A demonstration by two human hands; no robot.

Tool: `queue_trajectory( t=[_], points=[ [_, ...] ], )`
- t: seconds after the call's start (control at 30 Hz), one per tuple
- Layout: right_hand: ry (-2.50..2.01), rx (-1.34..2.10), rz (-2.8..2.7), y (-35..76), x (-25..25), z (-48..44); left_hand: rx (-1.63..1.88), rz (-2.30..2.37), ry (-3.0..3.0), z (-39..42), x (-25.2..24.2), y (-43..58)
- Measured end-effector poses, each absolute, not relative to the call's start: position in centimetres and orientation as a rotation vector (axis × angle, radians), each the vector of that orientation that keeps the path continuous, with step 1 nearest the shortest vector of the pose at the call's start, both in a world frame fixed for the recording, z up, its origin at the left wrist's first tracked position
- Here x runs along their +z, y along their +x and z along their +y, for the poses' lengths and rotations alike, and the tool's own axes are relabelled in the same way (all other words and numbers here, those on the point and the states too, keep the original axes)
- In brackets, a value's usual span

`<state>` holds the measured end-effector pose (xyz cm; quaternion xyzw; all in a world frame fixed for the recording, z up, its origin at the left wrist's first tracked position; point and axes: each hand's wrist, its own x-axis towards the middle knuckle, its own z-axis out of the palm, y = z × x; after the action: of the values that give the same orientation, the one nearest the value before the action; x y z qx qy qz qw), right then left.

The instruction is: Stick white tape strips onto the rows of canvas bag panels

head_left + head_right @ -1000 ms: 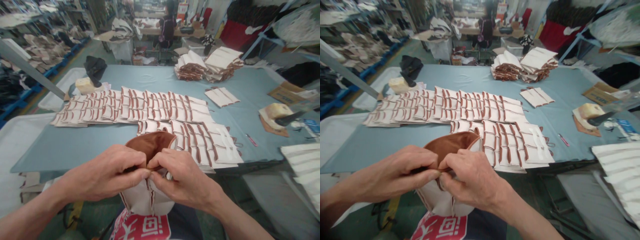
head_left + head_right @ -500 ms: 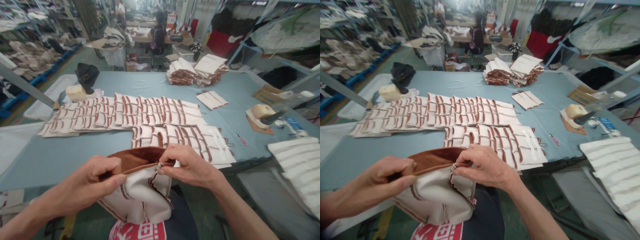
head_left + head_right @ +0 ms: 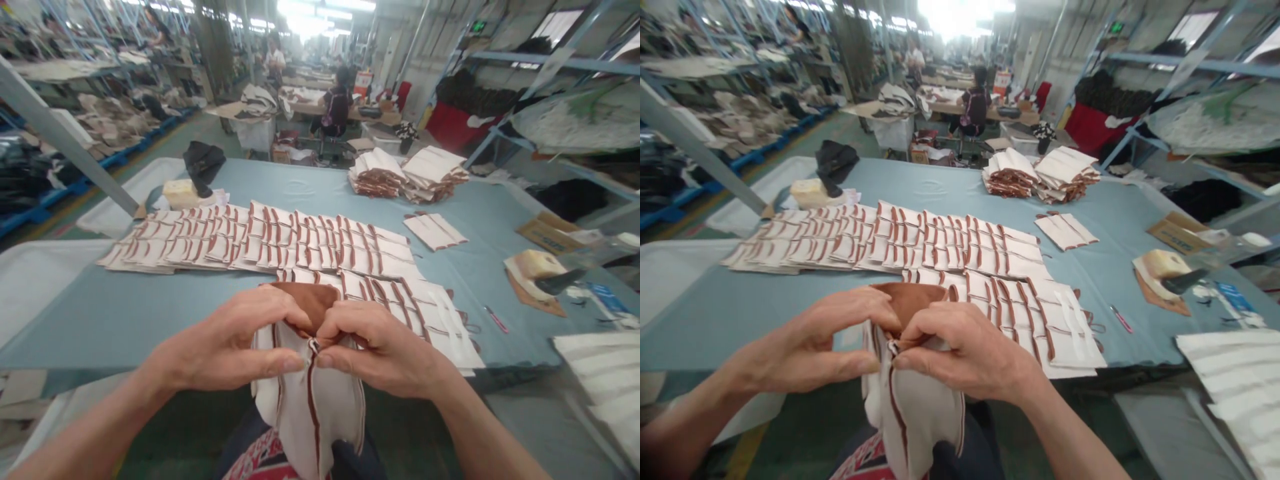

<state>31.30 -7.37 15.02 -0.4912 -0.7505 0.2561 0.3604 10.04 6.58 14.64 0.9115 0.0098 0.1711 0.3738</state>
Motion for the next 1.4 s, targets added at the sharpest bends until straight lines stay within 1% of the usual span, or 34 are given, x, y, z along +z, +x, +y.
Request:
queue_trajectory(
  t=[0.2,0.3,0.47,0.67,0.77,0.83,1.0,1.13,1.27,1.4],
  points=[
    [-1.347,0.816,-1.762,32.2,13.9,-7.5,0.399,0.059,2.165,5.4,14.9,13.0],
    [-1.38,0.792,-1.727,32.7,13.0,-7.9,0.38,0.071,2.203,5.2,14.3,13.8],
    [-1.444,0.619,-1.771,32.9,12.1,-8.7,0.297,0.061,2.285,5.3,13.6,14.2],
    [-1.553,0.212,-1.846,32.1,12.5,-9.2,0.252,0.151,2.29,4.8,13.7,14.7],
    [-1.626,0.126,-1.833,31.8,12.6,-9.1,0.238,0.196,2.308,4.4,13.8,14.8],
    [-1.631,0.195,-1.79,31.7,12.5,-9.0,0.239,0.218,2.347,4.3,13.8,14.8],
    [-1.56,0.551,-1.631,31.9,11.5,-8.4,0.235,0.132,2.462,4.4,14.0,14.1],
    [-1.528,0.563,-1.582,31.5,10.9,-8.1,0.24,0.115,2.411,4.6,14.6,13.7],
    [-1.557,0.517,-1.544,31.1,10.9,-8.1,0.169,0.141,2.255,5.0,14.8,13.8],
    [-1.492,0.636,-1.572,31.5,11.0,-8.0,0.123,0.171,2.078,5.6,14.2,14.1]
  ],
)
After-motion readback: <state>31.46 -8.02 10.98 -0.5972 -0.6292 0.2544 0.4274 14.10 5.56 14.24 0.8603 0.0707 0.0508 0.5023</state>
